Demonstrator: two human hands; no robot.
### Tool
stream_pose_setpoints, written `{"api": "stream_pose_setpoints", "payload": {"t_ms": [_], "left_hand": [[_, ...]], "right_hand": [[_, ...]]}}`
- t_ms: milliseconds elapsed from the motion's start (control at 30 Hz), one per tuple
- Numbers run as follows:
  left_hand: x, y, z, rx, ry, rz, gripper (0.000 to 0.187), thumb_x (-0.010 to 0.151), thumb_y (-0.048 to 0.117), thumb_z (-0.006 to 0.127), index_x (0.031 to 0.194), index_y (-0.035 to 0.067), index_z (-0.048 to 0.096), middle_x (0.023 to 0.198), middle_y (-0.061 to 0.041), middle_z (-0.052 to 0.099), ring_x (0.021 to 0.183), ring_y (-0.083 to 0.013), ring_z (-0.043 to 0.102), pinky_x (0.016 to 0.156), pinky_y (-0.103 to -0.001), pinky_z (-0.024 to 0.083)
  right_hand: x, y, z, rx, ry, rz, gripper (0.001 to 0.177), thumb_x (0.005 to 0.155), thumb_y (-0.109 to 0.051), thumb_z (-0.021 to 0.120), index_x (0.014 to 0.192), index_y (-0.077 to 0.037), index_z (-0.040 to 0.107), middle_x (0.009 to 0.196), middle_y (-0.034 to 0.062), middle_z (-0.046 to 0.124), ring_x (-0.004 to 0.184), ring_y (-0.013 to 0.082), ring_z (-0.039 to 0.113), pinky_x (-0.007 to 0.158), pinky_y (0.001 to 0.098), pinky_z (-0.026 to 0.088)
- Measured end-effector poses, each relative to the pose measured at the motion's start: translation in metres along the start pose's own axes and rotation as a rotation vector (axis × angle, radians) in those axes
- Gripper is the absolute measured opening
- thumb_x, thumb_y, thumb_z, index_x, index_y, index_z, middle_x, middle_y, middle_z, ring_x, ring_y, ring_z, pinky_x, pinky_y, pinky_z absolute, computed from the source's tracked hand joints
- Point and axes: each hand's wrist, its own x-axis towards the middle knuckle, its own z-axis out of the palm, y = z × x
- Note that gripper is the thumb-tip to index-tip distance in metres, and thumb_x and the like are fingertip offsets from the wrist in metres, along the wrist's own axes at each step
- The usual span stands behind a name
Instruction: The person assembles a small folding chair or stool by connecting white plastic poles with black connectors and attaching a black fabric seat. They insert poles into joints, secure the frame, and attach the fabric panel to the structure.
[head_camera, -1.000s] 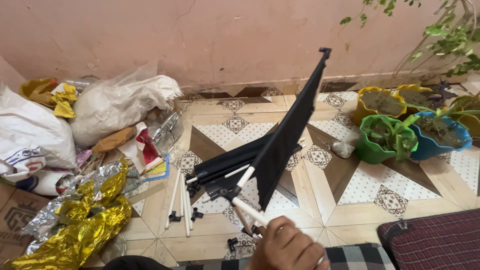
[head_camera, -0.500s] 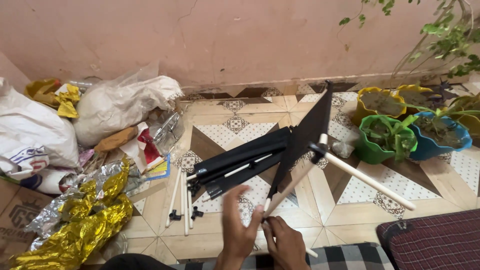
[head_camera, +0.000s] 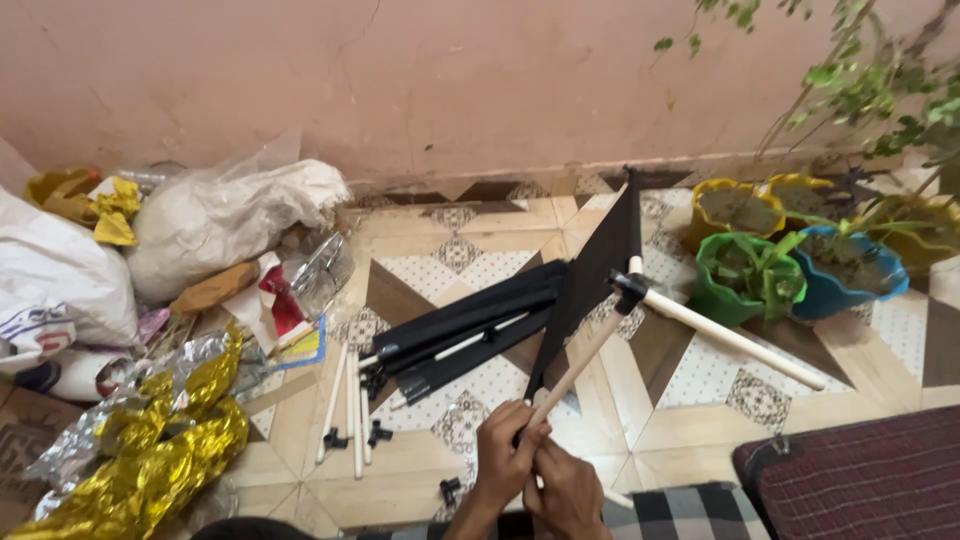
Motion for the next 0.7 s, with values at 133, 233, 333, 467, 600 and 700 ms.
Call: {"api": "stream_pose_setpoints", "payload": {"t_ms": [133, 233, 333, 467, 600, 700], "left_hand": [[0.009, 0.019, -0.002, 0.078, 0.126, 0.241, 0.014, 0.083, 0.014, 0.074, 0.080, 0.002, 0.068, 0.075, -0.013, 0.064, 0.073, -0.0354, 0.062, 0.066, -0.043, 0.048], [0.009, 0.032, -0.004, 0.149, 0.156, 0.271, 0.011, 0.080, 0.014, 0.076, 0.079, 0.005, 0.071, 0.075, -0.010, 0.068, 0.071, -0.0316, 0.064, 0.066, -0.042, 0.047], [0.010, 0.039, -0.006, 0.326, 0.160, 0.253, 0.013, 0.074, 0.016, 0.076, 0.082, 0.005, 0.073, 0.073, -0.009, 0.067, 0.069, -0.0311, 0.064, 0.063, -0.042, 0.046], [0.003, 0.040, -0.004, 0.460, 0.149, 0.195, 0.015, 0.078, 0.019, 0.078, 0.085, 0.006, 0.076, 0.074, -0.007, 0.069, 0.070, -0.0276, 0.066, 0.065, -0.041, 0.048], [0.012, 0.040, 0.002, 0.545, 0.106, 0.161, 0.025, 0.082, 0.028, 0.079, 0.093, 0.006, 0.078, 0.078, -0.008, 0.072, 0.071, -0.0260, 0.068, 0.064, -0.040, 0.049], [0.016, 0.039, 0.003, 0.506, 0.005, 0.128, 0.034, 0.085, 0.034, 0.078, 0.101, 0.004, 0.078, 0.083, -0.008, 0.074, 0.076, -0.0248, 0.068, 0.066, -0.039, 0.050]], "right_hand": [[0.007, 0.000, -0.006, 0.082, 0.127, -0.171, 0.035, 0.077, -0.016, 0.076, 0.109, -0.001, 0.073, 0.090, 0.0169, 0.075, 0.070, 0.0362, 0.075, 0.057, 0.0407, 0.060], [0.010, 0.001, 0.001, 0.148, 0.187, -0.166, 0.029, 0.086, -0.019, 0.073, 0.108, -0.002, 0.074, 0.087, 0.0151, 0.075, 0.072, 0.0314, 0.077, 0.059, 0.0376, 0.061], [0.016, -0.003, 0.015, 0.269, 0.220, -0.078, 0.028, 0.088, -0.020, 0.070, 0.109, -0.001, 0.073, 0.085, 0.0144, 0.074, 0.072, 0.0292, 0.075, 0.060, 0.0363, 0.059], [0.005, -0.006, 0.024, 0.412, 0.252, 0.035, 0.028, 0.091, -0.020, 0.066, 0.109, 0.000, 0.073, 0.084, 0.0134, 0.073, 0.072, 0.0263, 0.073, 0.061, 0.0345, 0.057], [0.007, 0.001, 0.021, 0.486, 0.300, 0.078, 0.028, 0.094, -0.021, 0.062, 0.109, 0.001, 0.072, 0.082, 0.0124, 0.071, 0.072, 0.0233, 0.070, 0.063, 0.0327, 0.055], [0.005, -0.001, 0.026, 0.546, 0.308, 0.076, 0.028, 0.097, -0.021, 0.059, 0.110, 0.001, 0.072, 0.081, 0.0116, 0.070, 0.072, 0.0211, 0.068, 0.063, 0.0314, 0.054]]}}
